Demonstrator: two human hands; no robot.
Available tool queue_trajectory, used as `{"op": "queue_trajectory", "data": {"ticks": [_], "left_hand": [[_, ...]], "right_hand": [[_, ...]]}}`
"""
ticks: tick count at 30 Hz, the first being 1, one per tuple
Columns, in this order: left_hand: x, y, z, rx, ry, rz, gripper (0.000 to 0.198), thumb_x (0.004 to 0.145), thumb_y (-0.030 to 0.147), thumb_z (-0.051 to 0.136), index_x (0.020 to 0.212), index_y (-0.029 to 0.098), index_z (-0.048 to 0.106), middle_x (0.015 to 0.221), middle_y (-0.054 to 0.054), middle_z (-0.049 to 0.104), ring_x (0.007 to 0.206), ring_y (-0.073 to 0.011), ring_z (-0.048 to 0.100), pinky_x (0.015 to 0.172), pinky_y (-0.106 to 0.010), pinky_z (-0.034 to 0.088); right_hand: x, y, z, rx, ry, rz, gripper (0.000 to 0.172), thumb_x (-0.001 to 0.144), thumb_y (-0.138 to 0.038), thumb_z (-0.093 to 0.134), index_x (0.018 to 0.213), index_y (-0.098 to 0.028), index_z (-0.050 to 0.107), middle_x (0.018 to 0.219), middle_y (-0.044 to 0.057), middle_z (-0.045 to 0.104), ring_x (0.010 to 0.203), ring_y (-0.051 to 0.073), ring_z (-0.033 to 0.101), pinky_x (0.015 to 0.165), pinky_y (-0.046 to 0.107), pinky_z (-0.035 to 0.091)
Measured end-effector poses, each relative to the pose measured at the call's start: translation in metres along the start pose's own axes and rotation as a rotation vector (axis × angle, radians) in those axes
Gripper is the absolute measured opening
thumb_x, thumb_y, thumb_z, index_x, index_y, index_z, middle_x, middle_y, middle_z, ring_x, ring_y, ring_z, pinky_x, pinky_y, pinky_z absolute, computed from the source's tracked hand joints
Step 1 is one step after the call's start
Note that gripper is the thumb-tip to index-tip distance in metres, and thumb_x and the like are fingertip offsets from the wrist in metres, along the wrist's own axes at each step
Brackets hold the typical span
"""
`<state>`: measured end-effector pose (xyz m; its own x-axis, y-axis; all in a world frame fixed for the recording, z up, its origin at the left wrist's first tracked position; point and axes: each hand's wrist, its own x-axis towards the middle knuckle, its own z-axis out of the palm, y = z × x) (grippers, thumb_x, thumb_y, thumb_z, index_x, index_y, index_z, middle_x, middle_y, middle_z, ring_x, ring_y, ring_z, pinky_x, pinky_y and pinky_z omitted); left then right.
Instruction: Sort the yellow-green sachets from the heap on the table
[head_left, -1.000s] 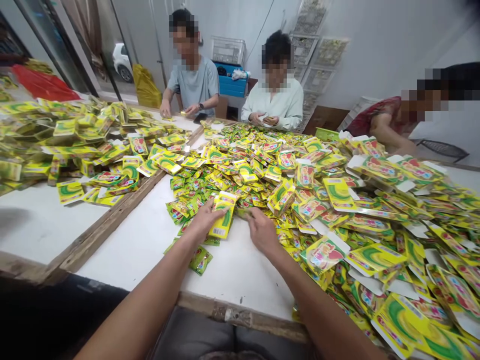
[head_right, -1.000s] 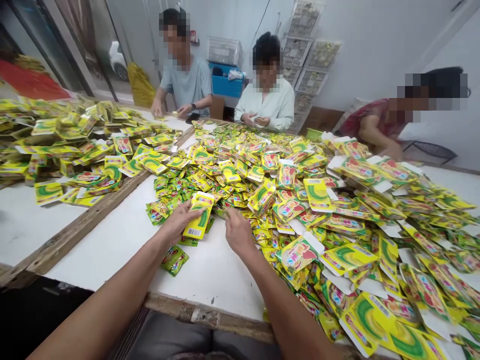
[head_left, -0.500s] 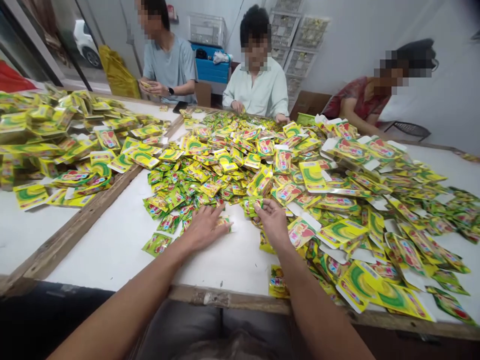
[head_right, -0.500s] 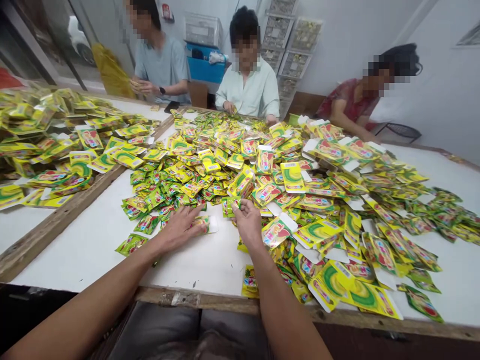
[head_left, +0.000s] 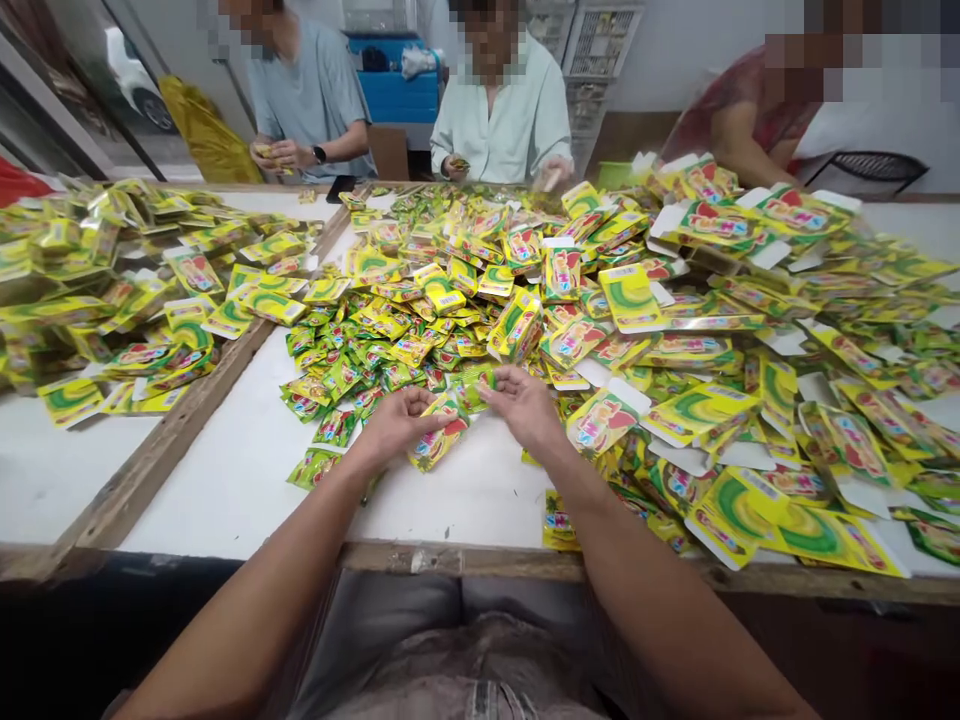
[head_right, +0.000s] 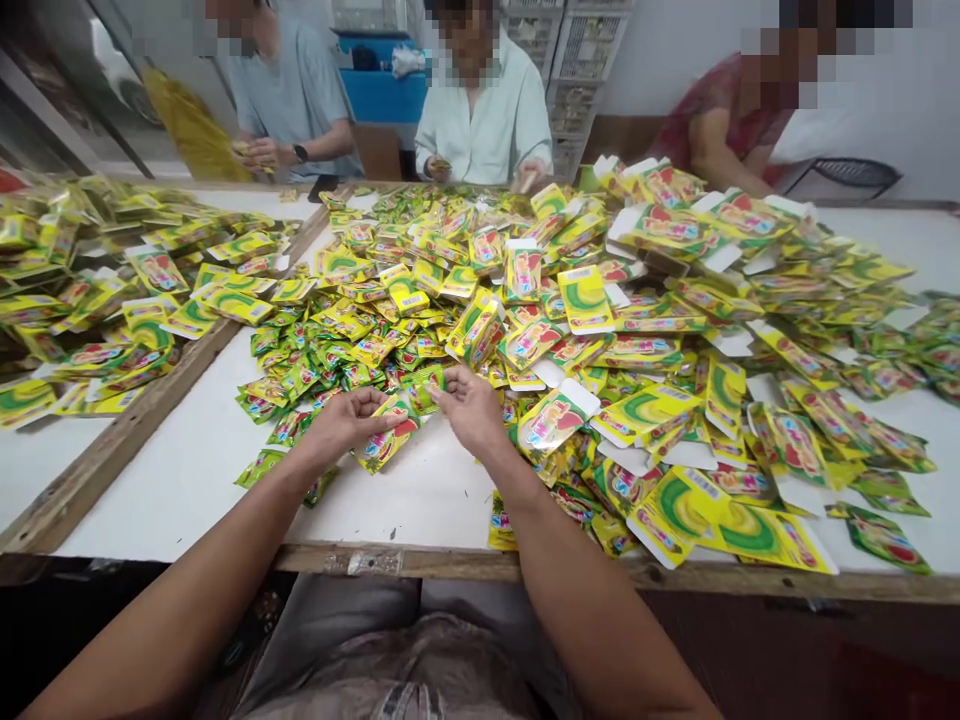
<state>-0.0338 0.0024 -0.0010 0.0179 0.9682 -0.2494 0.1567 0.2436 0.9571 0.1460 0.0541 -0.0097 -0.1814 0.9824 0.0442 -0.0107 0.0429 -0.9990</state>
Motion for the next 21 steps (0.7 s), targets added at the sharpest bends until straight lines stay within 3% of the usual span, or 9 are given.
{"op": "queue_trajectory", "data": {"ticks": [4,9,14,19,21], "left_hand": [[-0.003,0.003,0.000,-0.175,-0.017,-0.063,0.042,0.048,0.040,0.082,0.071,0.016,0.056,0.060,0.001,0.063,0.048,-0.0103,0.054,0.047,-0.021,0.040],[-0.003,0.002,0.001,-0.167,-0.024,-0.086,0.040,0.045,0.036,0.084,0.068,0.016,0.058,0.057,0.001,0.063,0.047,-0.0110,0.056,0.046,-0.020,0.040],[-0.001,-0.002,0.000,-0.202,-0.060,-0.109,0.039,0.047,0.035,0.084,0.071,0.016,0.060,0.060,0.000,0.066,0.047,-0.0111,0.057,0.047,-0.021,0.042],[0.001,-0.005,0.004,-0.118,-0.094,-0.063,0.037,0.050,0.035,0.083,0.070,0.014,0.060,0.058,0.001,0.063,0.047,-0.0090,0.054,0.046,-0.019,0.039],[0.002,-0.005,0.006,-0.125,-0.074,-0.060,0.038,0.048,0.036,0.083,0.069,0.014,0.060,0.058,0.000,0.063,0.047,-0.0096,0.054,0.046,-0.020,0.039]], "right_hand": [[-0.002,0.001,-0.002,-0.071,-0.180,0.016,0.034,0.059,-0.043,0.073,0.062,-0.019,0.050,0.055,-0.006,0.048,0.054,0.010,0.045,0.052,0.023,0.038],[-0.003,-0.002,-0.013,-0.127,-0.283,0.099,0.030,0.060,-0.042,0.073,0.062,-0.019,0.053,0.056,-0.004,0.052,0.060,0.013,0.051,0.056,0.025,0.042],[-0.005,-0.008,-0.017,-0.164,-0.414,0.085,0.034,0.064,-0.048,0.068,0.063,-0.018,0.054,0.058,-0.004,0.052,0.061,0.013,0.049,0.057,0.024,0.039],[-0.006,-0.006,-0.010,-0.548,-0.372,0.006,0.036,0.068,-0.044,0.065,0.052,-0.019,0.046,0.048,-0.007,0.038,0.051,0.010,0.037,0.051,0.022,0.029],[-0.005,-0.006,-0.009,-0.611,-0.309,-0.041,0.028,0.071,-0.041,0.063,0.058,-0.019,0.052,0.051,-0.006,0.044,0.052,0.010,0.042,0.052,0.023,0.030]]}}
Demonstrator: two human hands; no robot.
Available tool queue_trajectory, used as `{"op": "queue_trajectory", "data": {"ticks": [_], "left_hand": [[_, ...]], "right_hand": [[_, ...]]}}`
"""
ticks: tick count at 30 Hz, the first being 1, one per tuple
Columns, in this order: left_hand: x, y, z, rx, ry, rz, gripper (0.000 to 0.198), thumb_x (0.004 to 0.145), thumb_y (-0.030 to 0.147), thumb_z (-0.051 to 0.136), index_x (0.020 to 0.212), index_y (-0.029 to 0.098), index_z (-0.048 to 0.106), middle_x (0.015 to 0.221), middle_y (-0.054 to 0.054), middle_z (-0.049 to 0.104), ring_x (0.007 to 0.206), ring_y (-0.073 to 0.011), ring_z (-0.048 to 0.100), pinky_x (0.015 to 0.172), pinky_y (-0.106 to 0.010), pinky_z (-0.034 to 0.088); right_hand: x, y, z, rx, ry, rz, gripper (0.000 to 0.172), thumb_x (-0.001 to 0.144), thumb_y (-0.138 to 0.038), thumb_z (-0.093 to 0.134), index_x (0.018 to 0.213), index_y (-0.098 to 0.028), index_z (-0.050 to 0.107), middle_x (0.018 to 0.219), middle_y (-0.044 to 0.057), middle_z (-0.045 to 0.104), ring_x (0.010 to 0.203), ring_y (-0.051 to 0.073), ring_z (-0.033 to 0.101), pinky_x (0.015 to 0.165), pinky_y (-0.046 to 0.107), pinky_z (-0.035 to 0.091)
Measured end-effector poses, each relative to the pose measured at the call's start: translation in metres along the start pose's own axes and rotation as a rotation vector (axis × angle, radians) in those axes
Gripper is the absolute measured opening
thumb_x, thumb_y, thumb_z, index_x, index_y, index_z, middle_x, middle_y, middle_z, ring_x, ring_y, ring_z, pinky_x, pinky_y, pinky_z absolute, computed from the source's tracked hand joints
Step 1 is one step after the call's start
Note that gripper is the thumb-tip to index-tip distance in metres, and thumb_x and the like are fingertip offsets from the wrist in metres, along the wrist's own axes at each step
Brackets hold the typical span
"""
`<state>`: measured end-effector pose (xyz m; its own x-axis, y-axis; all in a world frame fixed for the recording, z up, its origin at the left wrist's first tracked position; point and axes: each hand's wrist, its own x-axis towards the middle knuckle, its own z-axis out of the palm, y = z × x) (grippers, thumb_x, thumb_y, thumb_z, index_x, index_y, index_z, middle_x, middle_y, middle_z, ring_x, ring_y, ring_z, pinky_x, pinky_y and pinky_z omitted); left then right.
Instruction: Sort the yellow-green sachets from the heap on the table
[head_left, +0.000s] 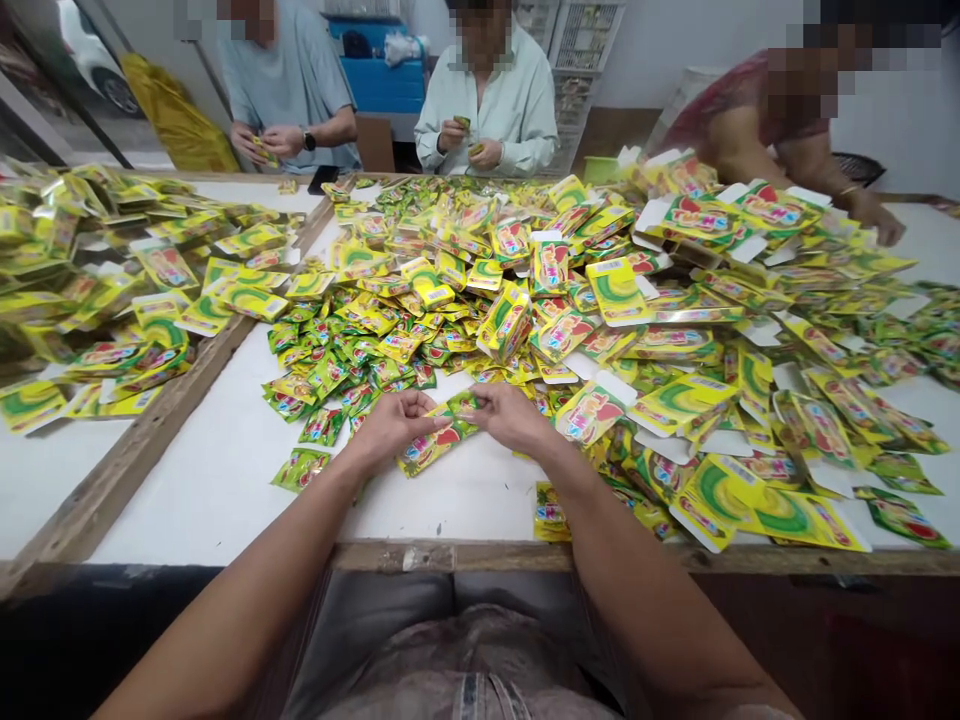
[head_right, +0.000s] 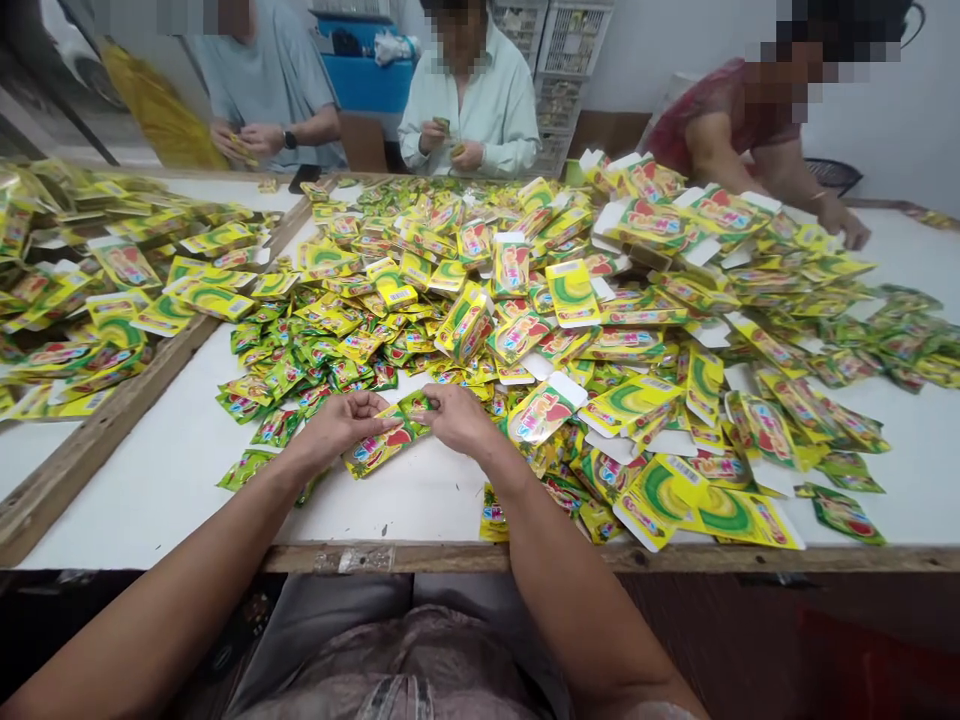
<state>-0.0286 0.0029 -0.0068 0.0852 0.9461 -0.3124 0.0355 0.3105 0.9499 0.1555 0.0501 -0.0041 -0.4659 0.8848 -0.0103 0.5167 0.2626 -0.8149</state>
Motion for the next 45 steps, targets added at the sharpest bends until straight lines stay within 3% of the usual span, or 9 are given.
{"op": "queue_trajectory", "data": {"ticks": [3,6,12,17,22,26,33,37,45], "left_hand": [[0.001,0.001,0.000,-0.080,0.054,-0.038,0.044,0.046,0.037,0.084,0.075,0.015,0.059,0.061,-0.001,0.065,0.048,-0.0117,0.057,0.046,-0.021,0.041],[0.002,0.002,-0.003,-0.115,0.121,-0.045,0.045,0.045,0.038,0.084,0.076,0.016,0.059,0.060,0.000,0.065,0.048,-0.0122,0.056,0.045,-0.021,0.039],[0.006,0.001,-0.009,-0.144,0.190,-0.011,0.039,0.046,0.035,0.082,0.071,0.016,0.059,0.057,0.002,0.061,0.049,-0.0108,0.054,0.046,-0.020,0.038],[0.004,0.005,-0.013,-0.194,0.260,0.006,0.043,0.044,0.034,0.083,0.074,0.015,0.059,0.058,0.002,0.063,0.048,-0.0113,0.055,0.047,-0.021,0.039],[0.003,0.005,-0.022,-0.237,0.336,0.080,0.043,0.043,0.031,0.084,0.074,0.016,0.058,0.056,0.004,0.060,0.048,-0.0101,0.055,0.047,-0.020,0.039],[0.001,0.005,-0.022,-0.197,0.338,0.065,0.043,0.043,0.031,0.084,0.074,0.016,0.058,0.054,0.005,0.058,0.048,-0.0104,0.054,0.047,-0.020,0.039],[-0.001,0.008,-0.021,-0.196,0.278,0.031,0.042,0.044,0.034,0.083,0.074,0.016,0.060,0.056,0.002,0.062,0.051,-0.0135,0.058,0.047,-0.022,0.041],[0.000,0.008,-0.024,-0.238,0.305,0.045,0.041,0.043,0.032,0.084,0.073,0.016,0.060,0.057,0.003,0.062,0.052,-0.0131,0.059,0.049,-0.022,0.041],[-0.001,0.006,-0.022,-0.145,0.227,-0.002,0.039,0.046,0.036,0.083,0.070,0.016,0.059,0.055,0.002,0.060,0.047,-0.0110,0.054,0.045,-0.021,0.038]], "right_hand": [[-0.005,0.000,-0.012,-0.066,0.187,0.018,0.017,0.078,-0.037,0.056,0.082,-0.021,0.061,0.069,-0.002,0.061,0.062,0.013,0.054,0.057,0.024,0.036],[-0.015,0.000,-0.033,-0.469,0.345,0.167,0.017,0.082,-0.035,0.053,0.081,-0.020,0.062,0.072,0.004,0.065,0.070,0.020,0.059,0.063,0.029,0.037],[-0.021,0.005,-0.035,-0.976,0.130,0.239,0.029,0.072,-0.045,0.068,0.079,-0.017,0.063,0.073,0.014,0.066,0.080,0.030,0.060,0.069,0.036,0.034],[-0.012,0.005,-0.019,-0.725,-0.001,0.066,0.017,0.077,-0.036,0.064,0.082,-0.020,0.063,0.079,0.006,0.065,0.074,0.020,0.058,0.062,0.028,0.033],[-0.003,0.003,-0.005,-0.694,0.152,-0.076,0.026,0.081,-0.041,0.059,0.091,-0.017,0.062,0.091,0.009,0.064,0.086,0.022,0.057,0.072,0.029,0.038],[0.004,0.001,0.005,-0.746,0.101,-0.072,0.016,0.085,-0.027,0.053,0.086,-0.016,0.065,0.090,0.011,0.065,0.087,0.024,0.058,0.072,0.030,0.038],[0.001,0.005,-0.011,-0.305,0.496,0.096,0.027,0.086,-0.034,0.046,0.073,-0.020,0.064,0.065,0.004,0.064,0.061,0.018,0.056,0.058,0.026,0.035],[0.001,0.011,-0.014,-0.153,0.362,0.190,0.031,0.080,-0.039,0.052,0.056,-0.020,0.056,0.052,0.000,0.056,0.053,0.016,0.051,0.053,0.026,0.032],[-0.002,0.009,-0.008,-0.114,0.210,0.228,0.033,0.056,-0.038,0.075,0.079,-0.022,0.057,0.061,-0.004,0.060,0.057,0.014,0.053,0.055,0.025,0.036]]}}
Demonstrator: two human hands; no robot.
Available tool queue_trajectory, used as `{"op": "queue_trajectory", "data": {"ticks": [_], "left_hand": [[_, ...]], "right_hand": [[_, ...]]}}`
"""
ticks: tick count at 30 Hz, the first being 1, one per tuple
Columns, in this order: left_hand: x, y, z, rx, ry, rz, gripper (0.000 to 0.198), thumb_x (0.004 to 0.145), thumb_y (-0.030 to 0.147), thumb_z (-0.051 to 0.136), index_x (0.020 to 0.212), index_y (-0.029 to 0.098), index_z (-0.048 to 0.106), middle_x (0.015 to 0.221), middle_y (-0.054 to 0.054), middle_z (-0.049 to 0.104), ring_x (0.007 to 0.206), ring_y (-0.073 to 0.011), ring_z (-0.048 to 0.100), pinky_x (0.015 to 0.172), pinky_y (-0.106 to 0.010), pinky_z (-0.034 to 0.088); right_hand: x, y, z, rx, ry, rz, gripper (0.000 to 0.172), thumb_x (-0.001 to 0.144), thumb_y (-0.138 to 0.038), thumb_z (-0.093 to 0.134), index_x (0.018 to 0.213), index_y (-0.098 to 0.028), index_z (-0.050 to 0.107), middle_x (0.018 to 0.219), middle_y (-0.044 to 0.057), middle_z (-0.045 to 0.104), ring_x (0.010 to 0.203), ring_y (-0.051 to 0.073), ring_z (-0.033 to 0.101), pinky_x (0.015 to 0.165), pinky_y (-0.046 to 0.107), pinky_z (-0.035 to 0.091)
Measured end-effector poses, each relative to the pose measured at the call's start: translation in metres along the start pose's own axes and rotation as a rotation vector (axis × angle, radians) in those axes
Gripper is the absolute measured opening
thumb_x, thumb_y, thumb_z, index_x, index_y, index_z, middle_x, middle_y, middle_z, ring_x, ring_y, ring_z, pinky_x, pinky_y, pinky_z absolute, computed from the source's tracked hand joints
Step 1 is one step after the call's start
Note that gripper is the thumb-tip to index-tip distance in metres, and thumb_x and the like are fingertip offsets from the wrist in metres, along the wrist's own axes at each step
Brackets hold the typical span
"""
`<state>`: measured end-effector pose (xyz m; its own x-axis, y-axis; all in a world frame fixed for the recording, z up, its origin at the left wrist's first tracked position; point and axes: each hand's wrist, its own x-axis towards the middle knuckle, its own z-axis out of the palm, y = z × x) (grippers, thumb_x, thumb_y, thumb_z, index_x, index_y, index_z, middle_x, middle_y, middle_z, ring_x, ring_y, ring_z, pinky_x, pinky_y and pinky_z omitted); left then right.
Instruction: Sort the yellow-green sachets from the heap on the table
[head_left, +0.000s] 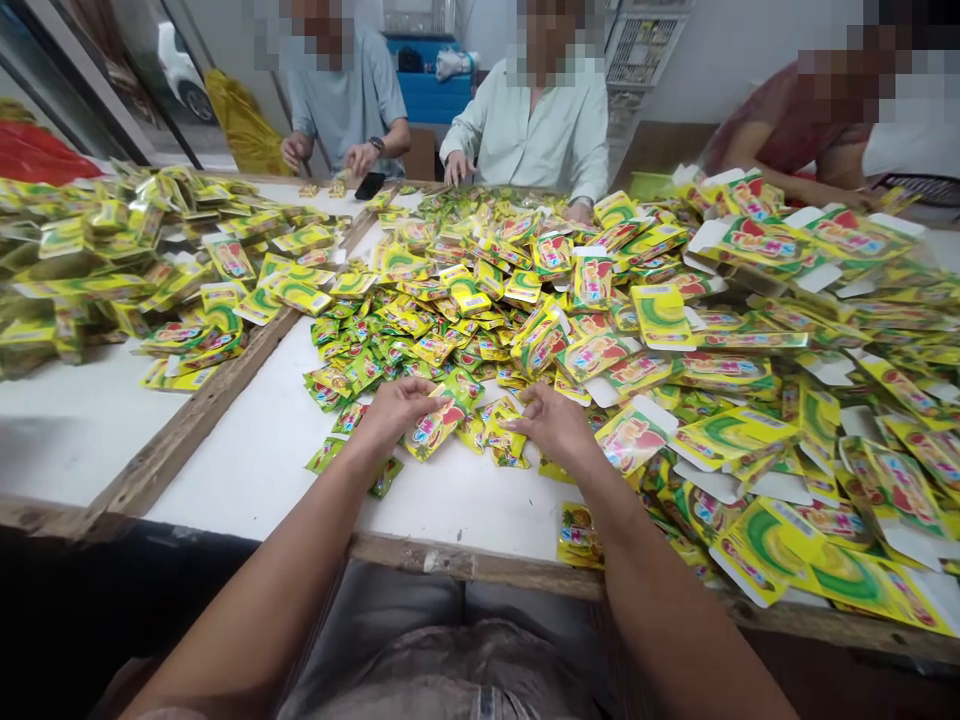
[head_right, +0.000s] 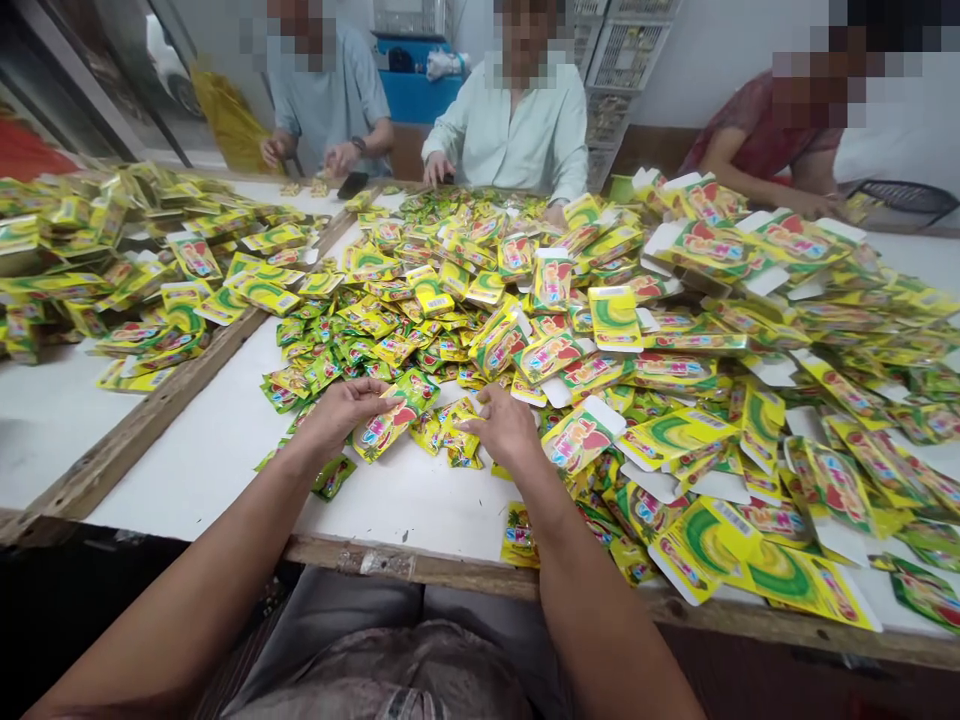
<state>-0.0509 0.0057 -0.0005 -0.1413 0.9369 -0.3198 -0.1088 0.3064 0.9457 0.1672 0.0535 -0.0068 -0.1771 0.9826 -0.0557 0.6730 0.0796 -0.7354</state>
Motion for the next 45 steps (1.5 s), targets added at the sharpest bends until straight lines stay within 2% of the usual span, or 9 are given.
{"op": "queue_trajectory", "data": {"ticks": [5,10,12,15,19,24,31,38,45], "left_hand": [[0.001,-0.002,0.001,0.045,-0.004,-0.008,0.039,0.045,0.036,0.083,0.071,0.016,0.061,0.057,0.002,0.062,0.050,-0.0123,0.056,0.047,-0.022,0.040],[0.000,-0.004,0.005,0.085,-0.063,-0.014,0.039,0.046,0.036,0.083,0.072,0.015,0.063,0.059,0.000,0.064,0.051,-0.0130,0.057,0.048,-0.023,0.040],[-0.001,-0.003,0.008,0.058,-0.097,-0.012,0.040,0.046,0.037,0.083,0.073,0.014,0.064,0.061,-0.001,0.066,0.052,-0.0131,0.058,0.050,-0.023,0.041],[-0.003,-0.001,0.009,-0.008,-0.122,-0.002,0.044,0.045,0.039,0.084,0.076,0.013,0.065,0.066,-0.003,0.068,0.056,-0.0139,0.060,0.053,-0.024,0.044],[-0.004,-0.001,0.007,0.043,-0.146,0.035,0.042,0.050,0.039,0.082,0.078,0.013,0.066,0.066,-0.003,0.067,0.056,-0.0130,0.059,0.054,-0.023,0.043],[-0.004,-0.004,0.007,0.086,-0.250,0.041,0.046,0.052,0.035,0.082,0.090,0.013,0.068,0.071,-0.003,0.069,0.063,-0.0150,0.063,0.062,-0.025,0.047],[-0.004,-0.003,0.010,0.004,-0.304,0.037,0.043,0.055,0.032,0.081,0.093,0.015,0.069,0.072,-0.002,0.071,0.062,-0.0128,0.063,0.063,-0.023,0.047],[-0.004,-0.006,0.010,-0.074,-0.240,0.027,0.038,0.052,0.031,0.083,0.084,0.014,0.070,0.071,-0.001,0.071,0.061,-0.0125,0.062,0.062,-0.023,0.047],[0.002,-0.010,0.010,-0.066,-0.195,0.112,0.039,0.057,0.036,0.081,0.089,0.016,0.071,0.077,-0.002,0.072,0.067,-0.0131,0.063,0.068,-0.024,0.048]], "right_hand": [[0.000,0.005,-0.011,0.104,-0.145,-0.053,0.034,0.058,-0.048,0.072,0.057,-0.019,0.054,0.048,-0.005,0.044,0.048,0.010,0.041,0.049,0.025,0.033],[0.002,-0.005,-0.009,0.566,0.058,-0.063,0.038,0.057,-0.052,0.072,0.066,-0.019,0.053,0.062,-0.003,0.049,0.054,0.011,0.047,0.051,0.024,0.041],[0.002,-0.012,0.000,0.648,0.051,-0.074,0.039,0.056,-0.052,0.072,0.065,-0.020,0.051,0.063,-0.003,0.050,0.055,0.012,0.048,0.052,0.025,0.043],[0.001,-0.017,0.009,0.547,0.004,-0.164,0.032,0.063,-0.046,0.068,0.061,-0.020,0.049,0.057,-0.004,0.046,0.051,0.011,0.043,0.049,0.024,0.038],[-0.004,-0.016,0.009,0.285,0.116,-0.298,0.021,0.073,-0.034,0.060,0.061,-0.020,0.049,0.053,-0.005,0.042,0.049,0.010,0.037,0.048,0.024,0.031],[-0.006,-0.017,0.009,0.132,0.125,-0.484,0.014,0.078,-0.027,0.055,0.066,-0.020,0.053,0.063,-0.001,0.052,0.062,0.014,0.047,0.060,0.025,0.036],[-0.007,-0.018,0.005,0.371,-0.171,-0.268,0.029,0.070,-0.046,0.064,0.079,-0.018,0.060,0.069,-0.001,0.057,0.058,0.013,0.049,0.054,0.025,0.038],[-0.008,-0.020,0.026,0.315,0.119,-0.334,0.031,0.069,-0.049,0.065,0.073,-0.018,0.060,0.068,0.001,0.058,0.054,0.013,0.047,0.053,0.027,0.040],[-0.014,-0.024,0.022,0.329,0.227,-0.304,0.023,0.076,-0.039,0.061,0.088,-0.020,0.068,0.085,0.005,0.068,0.078,0.020,0.059,0.072,0.033,0.046]]}}
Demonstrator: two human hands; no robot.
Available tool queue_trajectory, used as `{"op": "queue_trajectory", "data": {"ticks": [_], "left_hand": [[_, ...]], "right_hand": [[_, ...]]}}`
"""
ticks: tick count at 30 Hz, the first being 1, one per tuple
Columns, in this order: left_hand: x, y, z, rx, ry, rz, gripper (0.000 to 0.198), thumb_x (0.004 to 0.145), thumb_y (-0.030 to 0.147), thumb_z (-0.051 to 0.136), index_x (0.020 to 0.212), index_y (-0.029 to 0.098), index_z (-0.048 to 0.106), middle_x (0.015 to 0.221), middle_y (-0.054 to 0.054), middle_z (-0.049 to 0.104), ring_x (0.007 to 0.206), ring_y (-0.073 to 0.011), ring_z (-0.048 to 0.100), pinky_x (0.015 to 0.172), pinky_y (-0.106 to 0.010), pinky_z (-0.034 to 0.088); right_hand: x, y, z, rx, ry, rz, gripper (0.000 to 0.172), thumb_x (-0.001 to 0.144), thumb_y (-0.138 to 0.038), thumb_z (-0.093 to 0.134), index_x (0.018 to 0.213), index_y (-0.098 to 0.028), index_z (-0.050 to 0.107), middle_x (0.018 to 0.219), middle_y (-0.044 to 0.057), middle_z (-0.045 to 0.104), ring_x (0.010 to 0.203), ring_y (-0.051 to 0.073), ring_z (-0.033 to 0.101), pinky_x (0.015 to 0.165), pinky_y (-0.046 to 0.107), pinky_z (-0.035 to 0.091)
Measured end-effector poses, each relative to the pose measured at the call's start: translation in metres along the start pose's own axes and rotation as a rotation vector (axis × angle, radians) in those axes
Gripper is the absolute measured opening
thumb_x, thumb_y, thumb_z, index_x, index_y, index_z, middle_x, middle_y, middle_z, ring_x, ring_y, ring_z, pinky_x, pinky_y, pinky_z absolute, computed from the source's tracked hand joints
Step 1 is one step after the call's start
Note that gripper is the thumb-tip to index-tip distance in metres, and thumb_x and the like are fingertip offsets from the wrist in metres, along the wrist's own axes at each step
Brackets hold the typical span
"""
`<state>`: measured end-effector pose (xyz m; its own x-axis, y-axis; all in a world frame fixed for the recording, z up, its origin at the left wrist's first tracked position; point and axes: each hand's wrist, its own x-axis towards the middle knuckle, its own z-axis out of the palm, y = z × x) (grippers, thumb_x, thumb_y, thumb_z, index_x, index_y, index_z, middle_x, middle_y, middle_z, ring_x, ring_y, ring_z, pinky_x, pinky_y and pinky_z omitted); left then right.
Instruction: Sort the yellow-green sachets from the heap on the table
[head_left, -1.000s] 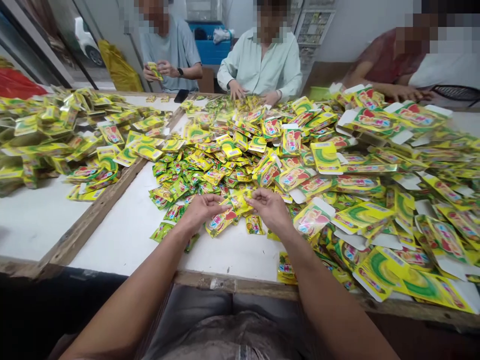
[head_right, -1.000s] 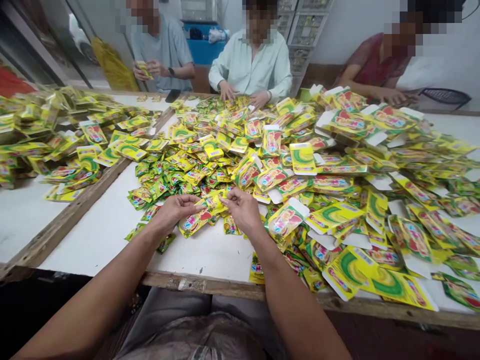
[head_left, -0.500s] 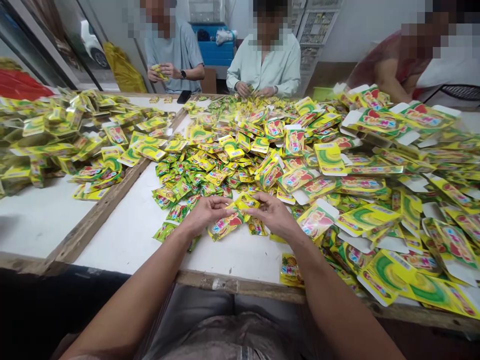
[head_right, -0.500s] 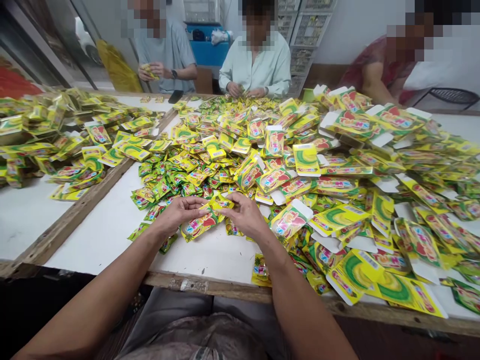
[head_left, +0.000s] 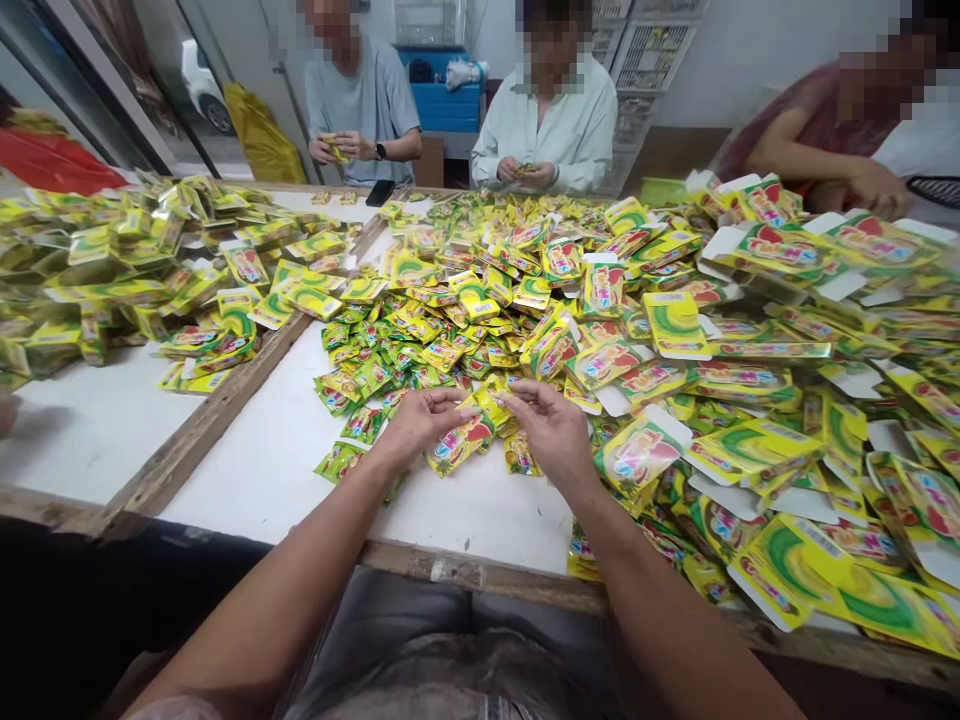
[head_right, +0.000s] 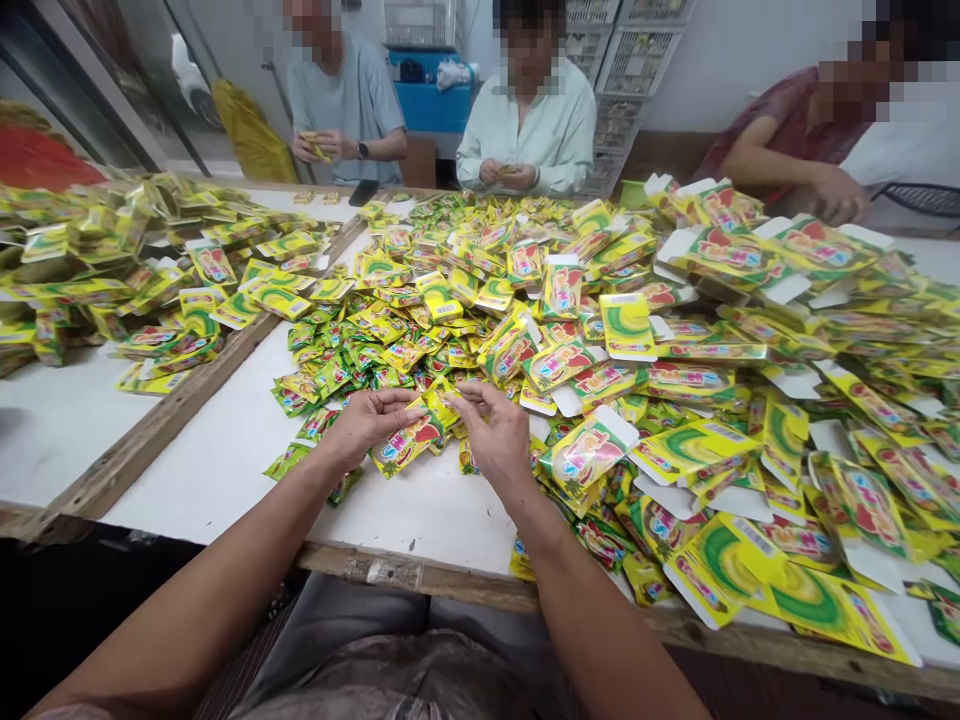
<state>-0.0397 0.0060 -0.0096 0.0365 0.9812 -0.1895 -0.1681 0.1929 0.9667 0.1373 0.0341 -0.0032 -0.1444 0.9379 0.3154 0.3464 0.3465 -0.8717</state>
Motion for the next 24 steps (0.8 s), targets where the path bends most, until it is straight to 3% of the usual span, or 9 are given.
{"op": "queue_trajectory", "data": {"ticks": [3,10,13,17,21,24], "left_hand": [[-0.002,0.001,-0.001,0.027,0.000,-0.017,0.038,0.056,0.036,0.080,0.087,0.016,0.071,0.072,-0.002,0.071,0.062,-0.0127,0.062,0.061,-0.023,0.046],[-0.005,0.006,-0.002,-0.040,0.022,-0.089,0.040,0.052,0.034,0.082,0.085,0.015,0.072,0.068,-0.003,0.071,0.059,-0.0135,0.061,0.058,-0.024,0.046],[-0.005,0.009,-0.001,-0.074,0.016,-0.108,0.036,0.050,0.032,0.083,0.080,0.014,0.072,0.068,-0.003,0.071,0.059,-0.0136,0.062,0.058,-0.024,0.047],[-0.005,0.011,0.000,-0.126,0.071,-0.128,0.040,0.047,0.030,0.084,0.082,0.013,0.073,0.068,-0.004,0.071,0.058,-0.0147,0.062,0.060,-0.026,0.048],[-0.003,0.010,0.002,-0.138,0.062,-0.124,0.041,0.049,0.030,0.083,0.085,0.013,0.073,0.073,-0.005,0.072,0.061,-0.0156,0.063,0.062,-0.027,0.049],[-0.001,0.009,0.002,-0.081,0.031,-0.092,0.036,0.052,0.030,0.082,0.084,0.015,0.073,0.069,-0.002,0.071,0.058,-0.0139,0.061,0.060,-0.025,0.047]], "right_hand": [[0.001,0.000,-0.001,-0.085,0.059,-0.034,0.016,0.073,-0.035,0.065,0.076,-0.021,0.070,0.082,0.006,0.066,0.087,0.022,0.058,0.081,0.036,0.044],[0.006,0.008,-0.011,0.039,-0.147,0.072,0.018,0.066,-0.038,0.070,0.066,-0.021,0.068,0.075,0.004,0.066,0.081,0.021,0.059,0.078,0.036,0.044],[0.005,0.007,-0.010,0.009,-0.129,0.087,0.021,0.064,-0.040,0.071,0.060,-0.020,0.065,0.069,0.003,0.064,0.078,0.021,0.058,0.077,0.036,0.043],[-0.001,0.007,0.001,0.092,-0.117,0.086,0.017,0.066,-0.036,0.070,0.060,-0.021,0.065,0.078,0.004,0.065,0.086,0.022,0.059,0.082,0.036,0.044],[-0.003,0.005,0.005,0.179,-0.234,0.089,0.024,0.078,-0.041,0.059,0.068,-0.022,0.069,0.088,0.006,0.068,0.110,0.025,0.053,0.092,0.040,0.040],[-0.004,-0.005,0.005,0.133,-0.372,0.086,0.029,0.079,-0.046,0.057,0.069,-0.022,0.070,0.080,0.003,0.068,0.105,0.025,0.055,0.091,0.041,0.040]]}}
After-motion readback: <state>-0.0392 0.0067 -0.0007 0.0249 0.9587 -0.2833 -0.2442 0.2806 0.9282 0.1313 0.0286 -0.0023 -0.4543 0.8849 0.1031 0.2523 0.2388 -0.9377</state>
